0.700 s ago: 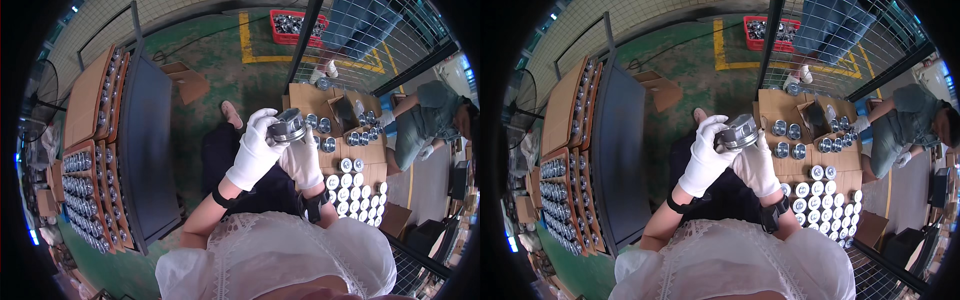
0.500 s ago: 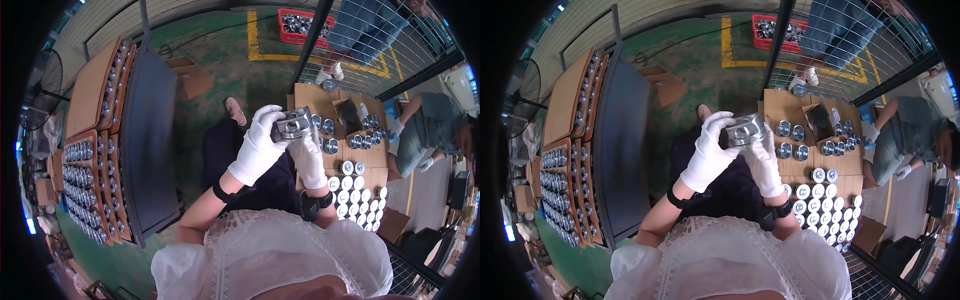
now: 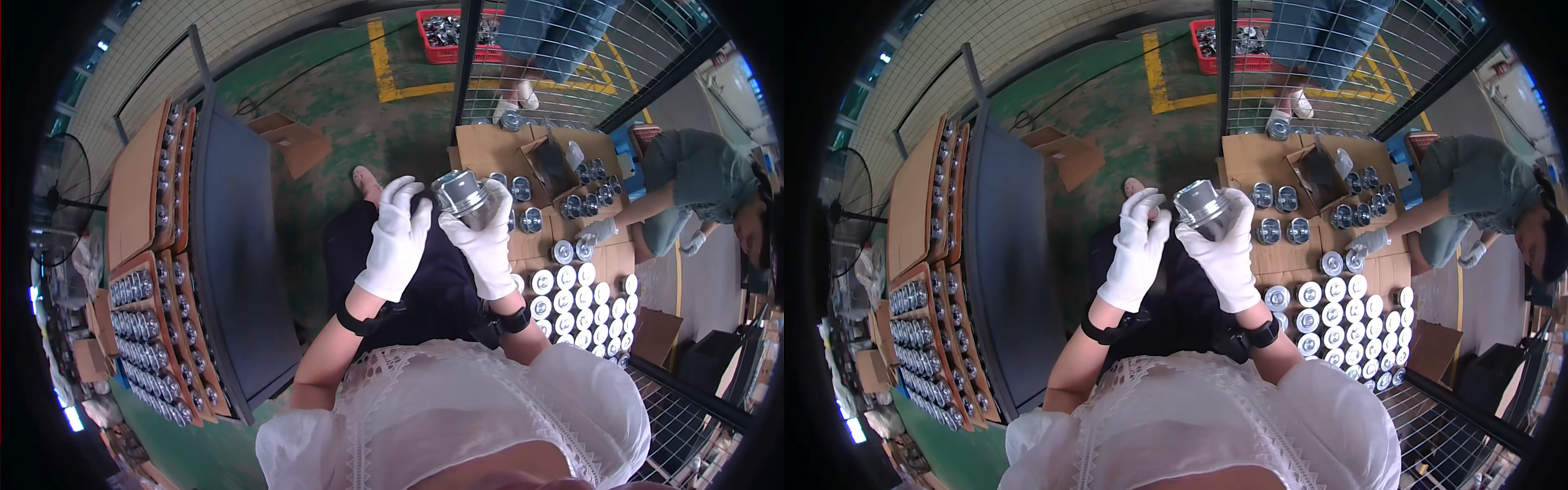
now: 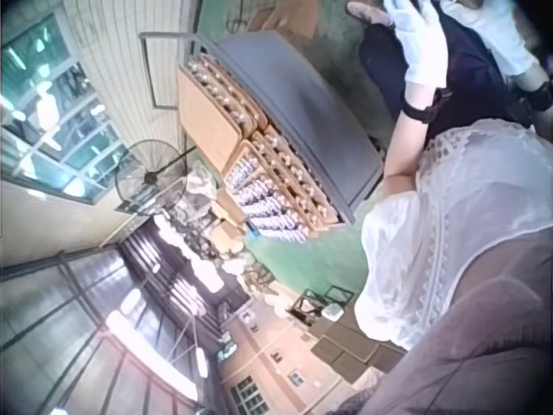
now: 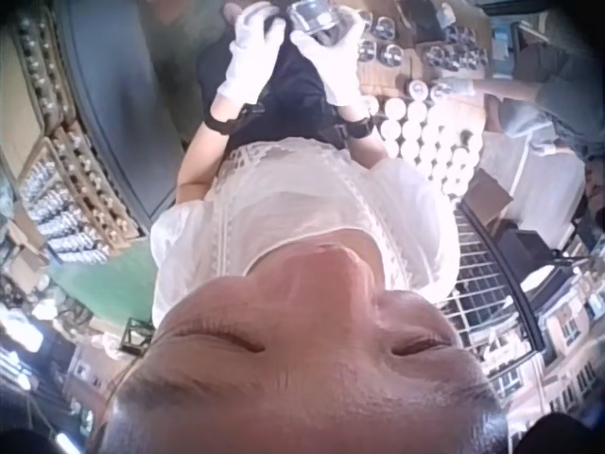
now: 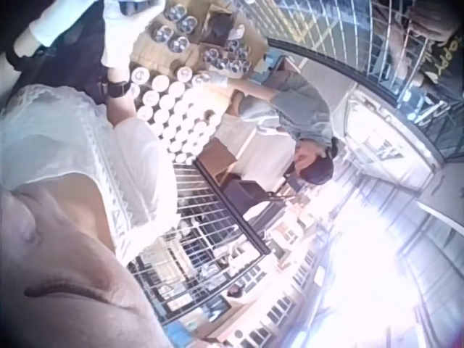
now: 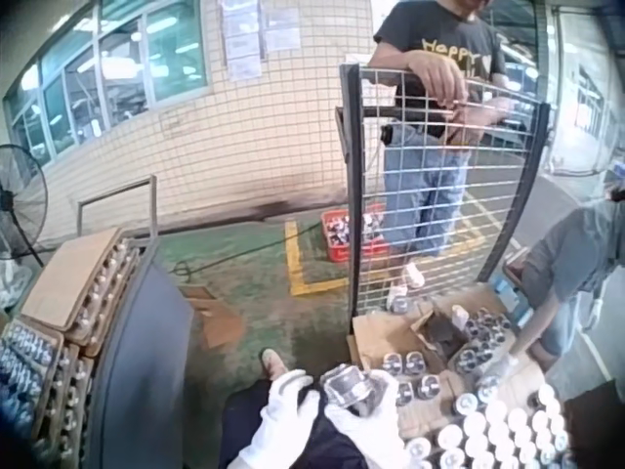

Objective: Inspecting metal pistons and arranging them on a table.

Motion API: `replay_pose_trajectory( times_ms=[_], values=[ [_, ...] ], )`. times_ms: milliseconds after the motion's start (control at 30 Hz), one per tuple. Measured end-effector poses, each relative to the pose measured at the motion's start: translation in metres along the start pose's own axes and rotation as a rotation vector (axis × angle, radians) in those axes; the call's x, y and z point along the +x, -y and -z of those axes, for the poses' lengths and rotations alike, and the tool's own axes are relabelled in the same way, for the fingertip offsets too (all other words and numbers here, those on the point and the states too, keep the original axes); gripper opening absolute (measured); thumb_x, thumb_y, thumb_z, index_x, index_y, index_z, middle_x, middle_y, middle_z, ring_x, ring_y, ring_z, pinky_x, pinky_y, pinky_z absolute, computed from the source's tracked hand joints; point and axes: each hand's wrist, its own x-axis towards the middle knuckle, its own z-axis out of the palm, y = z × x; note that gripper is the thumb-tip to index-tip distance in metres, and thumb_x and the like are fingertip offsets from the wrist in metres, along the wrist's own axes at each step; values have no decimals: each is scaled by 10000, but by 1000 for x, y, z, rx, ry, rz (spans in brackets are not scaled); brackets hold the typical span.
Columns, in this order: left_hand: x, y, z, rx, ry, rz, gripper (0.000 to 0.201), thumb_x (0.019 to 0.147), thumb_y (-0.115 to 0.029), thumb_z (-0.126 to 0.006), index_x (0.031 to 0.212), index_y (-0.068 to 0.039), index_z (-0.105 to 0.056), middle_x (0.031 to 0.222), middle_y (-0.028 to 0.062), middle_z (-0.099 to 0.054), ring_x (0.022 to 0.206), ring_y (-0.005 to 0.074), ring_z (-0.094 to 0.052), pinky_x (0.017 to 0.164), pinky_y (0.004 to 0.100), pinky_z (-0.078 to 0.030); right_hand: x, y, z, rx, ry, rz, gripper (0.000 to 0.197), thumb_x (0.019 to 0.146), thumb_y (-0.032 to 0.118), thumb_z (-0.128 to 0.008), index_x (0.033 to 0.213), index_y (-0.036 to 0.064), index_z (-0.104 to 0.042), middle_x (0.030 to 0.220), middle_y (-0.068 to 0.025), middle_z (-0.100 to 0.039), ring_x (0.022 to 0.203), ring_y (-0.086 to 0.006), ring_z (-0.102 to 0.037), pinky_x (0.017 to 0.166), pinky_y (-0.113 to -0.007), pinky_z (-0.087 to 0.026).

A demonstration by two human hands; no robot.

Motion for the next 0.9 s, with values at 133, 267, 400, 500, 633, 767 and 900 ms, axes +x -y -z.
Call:
replay_pose_trajectory(
  times_ms=[133, 267, 400, 500, 633, 767, 900],
  values=[
    [5, -25, -1, -4, -48, 67, 546, 850, -329, -808, 1263, -50, -586, 1351, 176, -574, 1061, 388, -694, 853, 445, -612, 8, 10, 16, 998, 355, -533, 484, 1053, 377, -583, 1392, 48, -481, 1332, -156, -604, 1241, -256, -614, 1061, -399, -503],
    [2, -45, 0, -89, 19, -142, 593, 669, -203, -914, 1179, -62, -645, 1368, 185, -537, 1182, 383, -617, 971, 464, -552, 9, 7, 15, 1407, 398, -686, 491, 1093, 443, -431, 1371, 67, -581, 1338, -113, -656, 1210, -245, -642, 1052, -390, -514],
    [3, -53, -5, -74, 25, -149, 617, 644, -110, -890, 1209, -98, -643, 1435, 152, -500, 1238, 362, -602, 1000, 441, -550, 7, 1, 16, 1380, 313, -727, 462, 1096, 420, -433, 1360, 80, -603, 1320, -102, -673, 1191, -231, -653, 1018, -368, -536],
    [0, -50, -7, -63, 29, -151, 642, 644, -84, -884, 1231, -96, -627, 1429, 161, -497, 1217, 364, -612, 998, 439, -550, 13, 3, 13, 1347, 347, -674, 519, 1078, 472, -462, 1410, 83, -551, 1315, -126, -668, 1185, -242, -656, 1013, -373, -539],
    [-5, -40, -9, -115, 24, -112, 670, 666, -73, -894, 1263, -77, -588, 1433, 165, -492, 1229, 343, -618, 1016, 430, -550, 12, 16, 13, 995, 158, -595, 560, 1070, 510, -470, 1421, 78, -530, 1247, -126, -679, 1179, -236, -649, 1042, -381, -514],
    [-5, -34, -13, -157, -22, -108, 555, 692, -69, -866, 1195, -47, -634, 1370, 161, -537, 1166, 350, -655, 971, 422, -570, 10, 5, 16, 919, 158, -615, 564, 1087, 470, -449, 1438, 35, -519, 1265, -126, -670, 1189, -230, -635, 1070, -383, -487],
    [-1, -28, -13, -71, 7, -122, 538, 701, -50, -848, 1194, -43, -632, 1345, 163, -552, 1156, 355, -650, 963, 418, -568, 13, -30, 24, 704, 262, -578, 533, 1122, 416, -363, 1437, 16, -521, 1245, -132, -679, 1150, -250, -656, 1054, -367, -494]
  ],
)
